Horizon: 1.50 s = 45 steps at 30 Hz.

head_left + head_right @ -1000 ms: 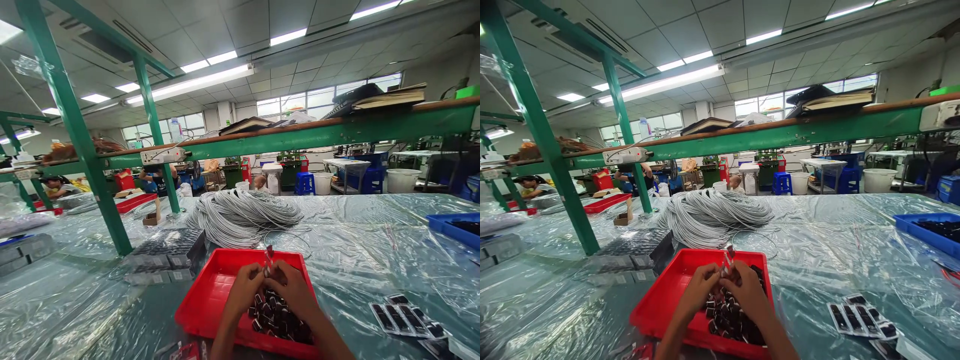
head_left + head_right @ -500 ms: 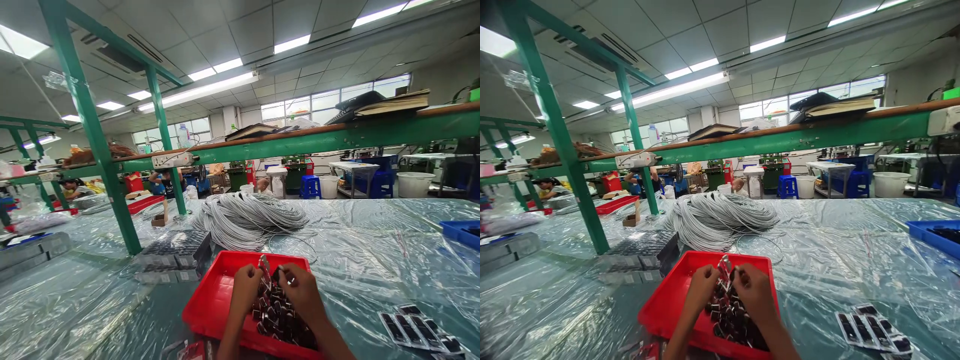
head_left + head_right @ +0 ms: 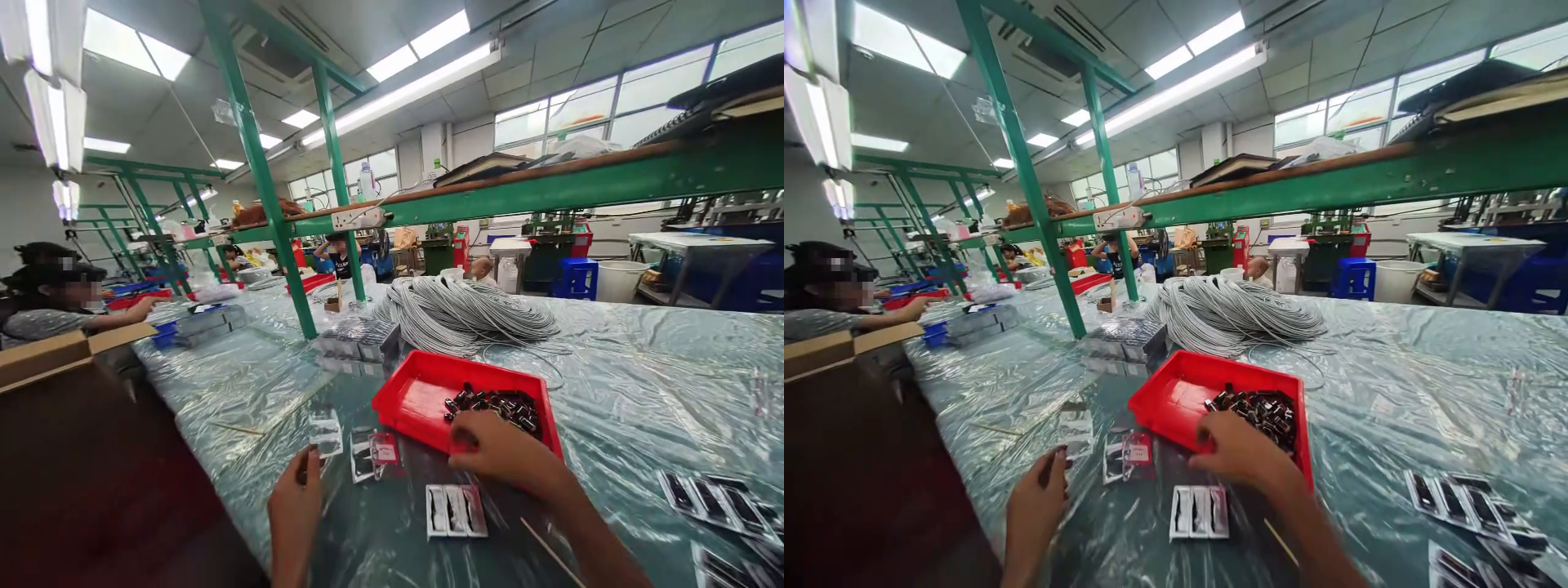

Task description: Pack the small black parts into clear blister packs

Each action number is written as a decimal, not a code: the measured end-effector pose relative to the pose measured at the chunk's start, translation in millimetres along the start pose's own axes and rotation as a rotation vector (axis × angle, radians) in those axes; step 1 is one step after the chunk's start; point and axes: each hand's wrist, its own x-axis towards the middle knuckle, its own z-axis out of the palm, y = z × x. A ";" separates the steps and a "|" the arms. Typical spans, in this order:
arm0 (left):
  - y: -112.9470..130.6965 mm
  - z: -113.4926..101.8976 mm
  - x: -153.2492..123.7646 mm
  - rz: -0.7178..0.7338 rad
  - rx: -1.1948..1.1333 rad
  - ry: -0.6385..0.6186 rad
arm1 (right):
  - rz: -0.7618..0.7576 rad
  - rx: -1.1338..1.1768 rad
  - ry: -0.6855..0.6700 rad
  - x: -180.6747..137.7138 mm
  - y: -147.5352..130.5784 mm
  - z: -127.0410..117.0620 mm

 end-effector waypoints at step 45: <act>121.4 169.2 -27.5 0.222 -0.824 -0.962 | 0.137 0.540 0.459 28.5 53.8 24.0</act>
